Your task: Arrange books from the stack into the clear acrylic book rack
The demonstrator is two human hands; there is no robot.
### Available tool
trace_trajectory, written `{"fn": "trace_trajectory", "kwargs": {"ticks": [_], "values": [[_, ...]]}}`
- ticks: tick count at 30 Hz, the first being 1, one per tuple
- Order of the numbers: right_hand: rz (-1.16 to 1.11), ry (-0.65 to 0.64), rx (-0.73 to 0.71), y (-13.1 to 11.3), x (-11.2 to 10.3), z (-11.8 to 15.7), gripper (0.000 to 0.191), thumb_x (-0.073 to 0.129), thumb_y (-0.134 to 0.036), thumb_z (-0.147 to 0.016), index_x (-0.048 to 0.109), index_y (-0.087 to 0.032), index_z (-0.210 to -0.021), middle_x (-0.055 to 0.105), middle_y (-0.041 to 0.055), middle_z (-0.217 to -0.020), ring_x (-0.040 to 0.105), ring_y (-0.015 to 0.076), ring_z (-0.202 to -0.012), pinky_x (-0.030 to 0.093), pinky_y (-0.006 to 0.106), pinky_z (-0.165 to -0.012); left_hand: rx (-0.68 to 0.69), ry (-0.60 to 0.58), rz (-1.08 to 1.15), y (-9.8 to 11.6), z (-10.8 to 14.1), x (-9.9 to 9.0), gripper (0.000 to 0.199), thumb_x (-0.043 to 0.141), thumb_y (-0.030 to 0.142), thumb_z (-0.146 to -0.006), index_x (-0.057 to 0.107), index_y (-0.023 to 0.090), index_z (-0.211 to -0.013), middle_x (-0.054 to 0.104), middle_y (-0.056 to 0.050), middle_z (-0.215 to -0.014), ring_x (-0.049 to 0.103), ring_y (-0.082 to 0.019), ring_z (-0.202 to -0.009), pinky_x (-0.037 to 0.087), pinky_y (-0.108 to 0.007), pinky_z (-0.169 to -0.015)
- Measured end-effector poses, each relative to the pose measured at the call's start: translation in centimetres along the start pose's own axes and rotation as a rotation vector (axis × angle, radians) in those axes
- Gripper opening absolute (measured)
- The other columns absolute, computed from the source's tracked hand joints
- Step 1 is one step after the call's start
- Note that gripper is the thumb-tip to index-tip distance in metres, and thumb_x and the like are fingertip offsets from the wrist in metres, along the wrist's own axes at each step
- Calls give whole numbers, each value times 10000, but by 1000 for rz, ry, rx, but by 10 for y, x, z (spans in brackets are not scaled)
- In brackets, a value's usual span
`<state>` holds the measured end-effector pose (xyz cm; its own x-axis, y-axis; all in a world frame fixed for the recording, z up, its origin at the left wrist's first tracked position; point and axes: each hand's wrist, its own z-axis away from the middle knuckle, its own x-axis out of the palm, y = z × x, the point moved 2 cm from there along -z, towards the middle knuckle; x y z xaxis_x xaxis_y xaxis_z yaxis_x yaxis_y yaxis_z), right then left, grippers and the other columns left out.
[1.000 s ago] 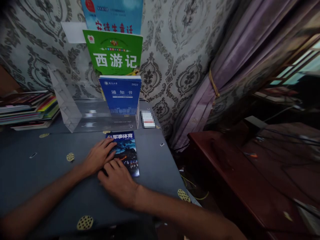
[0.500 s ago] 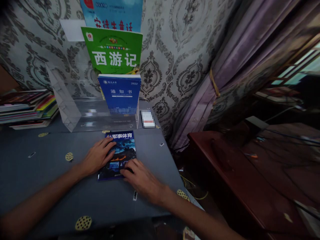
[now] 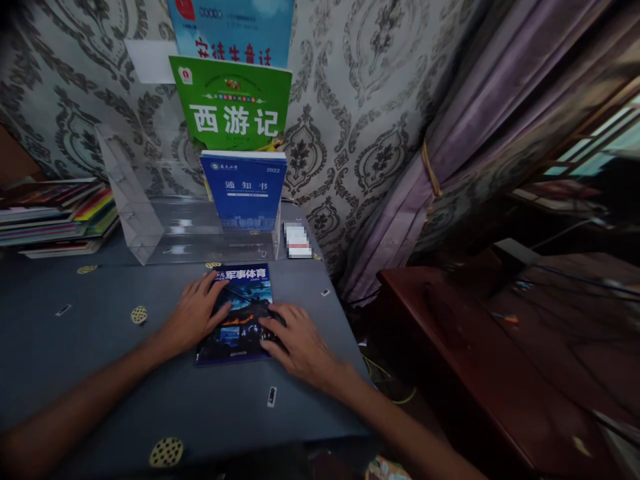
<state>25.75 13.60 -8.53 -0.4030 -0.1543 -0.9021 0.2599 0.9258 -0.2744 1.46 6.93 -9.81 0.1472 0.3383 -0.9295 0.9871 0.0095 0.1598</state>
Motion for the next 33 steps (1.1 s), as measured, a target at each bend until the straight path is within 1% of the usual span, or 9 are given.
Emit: {"fn": "trace_trajectory", "kwargs": {"ticks": [4,9,12,15,20,23,26,30,33], "values": [[29,-36,62,8,14,-20,398,507,-351,-1022,580,-172,-1369,501,171,-1470,449,307,-1387,432,533,-1109,-4,-15,6,-1,0,3,423,503,359,-971,525,144,-1334,494,-227,-1462,431,-385,-1400,380,-591,-1111],[59,-91,178,21,28,-61,446,507,-393,-1023,545,-216,-1431,457,140,-1531,352,338,-1457,375,561,-1143,30,5,29,-4,1,5,381,473,370,-983,534,185,-1311,507,-200,-1459,459,-355,-1383,375,-592,-1113],[90,-104,228,28,33,-86,439,479,-387,-1033,544,-225,-1436,461,133,-1530,341,346,-1453,367,571,-1135,28,-5,16,-4,0,6,404,487,373,-976,533,170,-1322,499,-212,-1462,459,-365,-1378,384,-588,-1106],[116,-61,274,34,37,-101,430,490,-368,-1025,559,-215,-1421,483,146,-1501,385,330,-1412,375,535,-1125,17,-5,26,-3,0,5,414,498,363,-968,533,163,-1329,487,-220,-1470,449,-377,-1381,382,-594,-1103],[117,39,295,36,39,-105,446,495,-390,-1010,568,-168,-1390,554,170,-1380,467,316,-1307,419,494,-1071,-20,11,23,-2,1,5,392,505,373,-965,535,192,-1312,462,-201,-1496,432,-366,-1398,369,-588,-1115],[142,50,327,33,38,-103,457,520,-399,-997,575,-144,-1372,565,184,-1337,487,322,-1269,418,482,-1065,-70,-8,-4,-3,1,6,441,515,410,-961,521,163,-1326,473,-225,-1485,402,-388,-1421,352,-593,-1124],[181,44,367,30,36,-101,458,519,-412,-996,578,-146,-1365,554,199,-1351,489,340,-1259,419,493,-1047,-95,-20,19,-3,2,8,504,506,439,-962,489,133,-1361,491,-255,-1467,382,-404,-1434,338,-607,-1126],[223,41,412,26,37,-99,466,505,-413,-1001,574,-139,-1372,511,223,-1406,472,360,-1271,400,500,-1047,-79,3,94,-6,1,6,469,505,423,-956,482,166,-1347,508,-228,-1463,400,-372,-1428,331,-605,-1134],[222,48,413,25,38,-98,443,484,-397,-1008,585,-150,-1361,499,230,-1404,479,365,-1249,415,510,-1024,-82,12,260,-11,-3,1,445,535,361,-926,491,174,-1327,563,-189,-1400,481,-332,-1363,391,-553,-1117]]}}
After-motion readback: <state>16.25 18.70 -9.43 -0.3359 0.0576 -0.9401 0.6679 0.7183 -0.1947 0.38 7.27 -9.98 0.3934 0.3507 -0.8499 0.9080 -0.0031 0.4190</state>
